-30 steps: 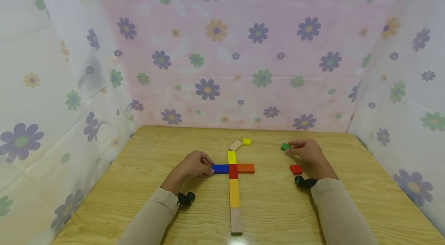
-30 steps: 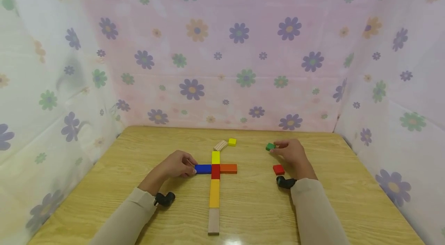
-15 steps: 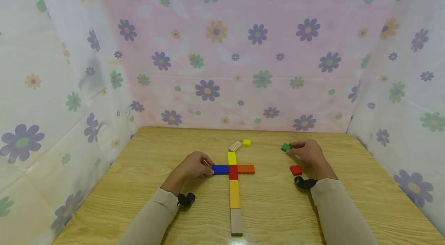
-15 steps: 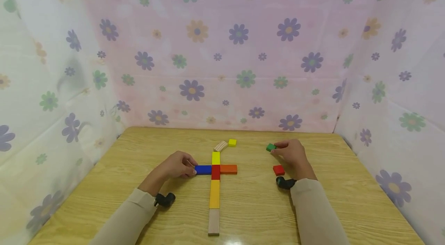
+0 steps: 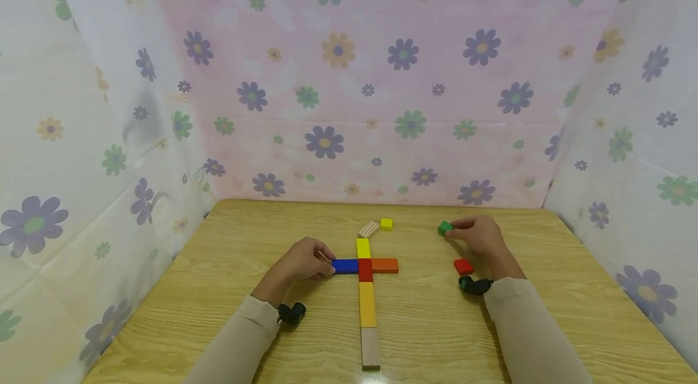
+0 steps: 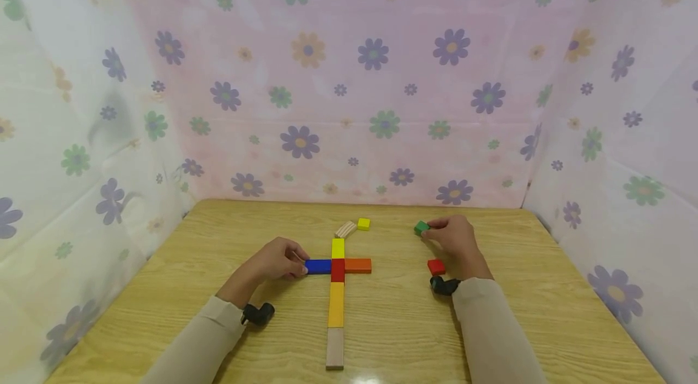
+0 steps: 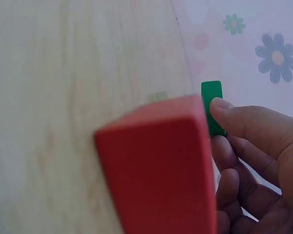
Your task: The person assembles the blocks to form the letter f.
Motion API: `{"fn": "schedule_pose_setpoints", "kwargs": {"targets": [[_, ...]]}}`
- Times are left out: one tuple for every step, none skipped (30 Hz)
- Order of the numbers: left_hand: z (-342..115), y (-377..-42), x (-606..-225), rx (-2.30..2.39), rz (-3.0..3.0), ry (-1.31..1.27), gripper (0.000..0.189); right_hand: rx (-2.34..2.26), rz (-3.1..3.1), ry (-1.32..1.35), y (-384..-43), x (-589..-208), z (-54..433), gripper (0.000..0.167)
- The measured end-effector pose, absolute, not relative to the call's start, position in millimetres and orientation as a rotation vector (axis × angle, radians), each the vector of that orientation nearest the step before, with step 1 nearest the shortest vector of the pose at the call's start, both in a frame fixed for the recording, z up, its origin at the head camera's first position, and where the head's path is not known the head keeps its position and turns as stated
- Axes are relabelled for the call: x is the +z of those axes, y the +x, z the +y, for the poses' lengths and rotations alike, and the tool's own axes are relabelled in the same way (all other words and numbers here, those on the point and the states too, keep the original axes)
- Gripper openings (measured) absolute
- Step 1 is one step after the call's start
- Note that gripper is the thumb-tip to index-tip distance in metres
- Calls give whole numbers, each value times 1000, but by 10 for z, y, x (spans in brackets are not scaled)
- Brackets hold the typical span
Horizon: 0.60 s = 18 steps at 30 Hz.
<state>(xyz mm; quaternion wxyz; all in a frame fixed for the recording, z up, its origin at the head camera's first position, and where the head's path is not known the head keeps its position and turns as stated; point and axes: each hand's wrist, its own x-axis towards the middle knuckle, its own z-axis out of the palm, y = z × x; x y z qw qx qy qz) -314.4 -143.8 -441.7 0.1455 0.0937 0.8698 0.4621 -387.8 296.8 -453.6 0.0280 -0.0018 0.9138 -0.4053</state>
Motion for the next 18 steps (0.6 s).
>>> {"fn": "schedule_pose_setpoints", "kwargs": {"targets": [[-1440,-3144,-4419,1332,2505,270,18,-1248,2828,-10,-3877,-4525,2951,52],[-1441,-3144,-4420,1334,2504,271,18,-1243,2835,-23,-3876,-4516,2935,53],[-1443,-3145,-4421,1336,2503,272,18,-1240,2841,-20,-3880,-4509,2917,52],[-1444,-3146,-4423,1337,2502,273,18,-1234,2848,-20,-3884,-4502,2900,51],[-1445,-3148,-4424,1338,2500,274,18,-1234,2850,-18,-3889,-4496,2882,50],[-1446,-3149,-4425,1338,2499,274,18,-1231,2852,-24,-3893,-4491,2862,50],[-1450,-3146,-4429,1336,2498,273,18,-1226,2856,-23,-3897,-4490,2840,50],[-1453,-3144,-4431,1333,2498,270,18,-1215,2862,-20,-3905,-4493,2818,50],[-1457,-3143,-4432,1331,2499,268,18,-1211,2865,-17,-3911,-4492,2794,50],[-1461,-3140,-4430,1327,2501,266,19,-1209,2865,-20,-3915,-4490,2769,50],[-1464,-3139,-4426,1325,2504,262,19,-1207,2869,-20,-3923,-4490,2746,50],[-1465,-3139,-4420,1321,2508,258,19,-1204,2870,-22,-3929,-4490,2725,49],[-1465,-3141,-4414,1317,2510,254,19,-1208,2867,-23,-3934,-4486,2703,49],[-1463,-3144,-4408,1315,2513,251,20,-1221,2856,-23,-3938,-4483,2685,49],[-1460,-3149,-4404,1314,2514,247,20,-1242,2842,-23,-3941,-4477,2668,48],[-1456,-3153,-4402,1312,2514,245,20,-1256,2827,-15,-3946,-4473,2654,48],[-1450,-3156,-4400,1314,2512,245,19,-1264,2822,-14,-3957,-4476,2641,47],[-1445,-3158,-4398,1315,2511,246,19,-1269,2819,-19,-3966,-4479,2629,46]]}}
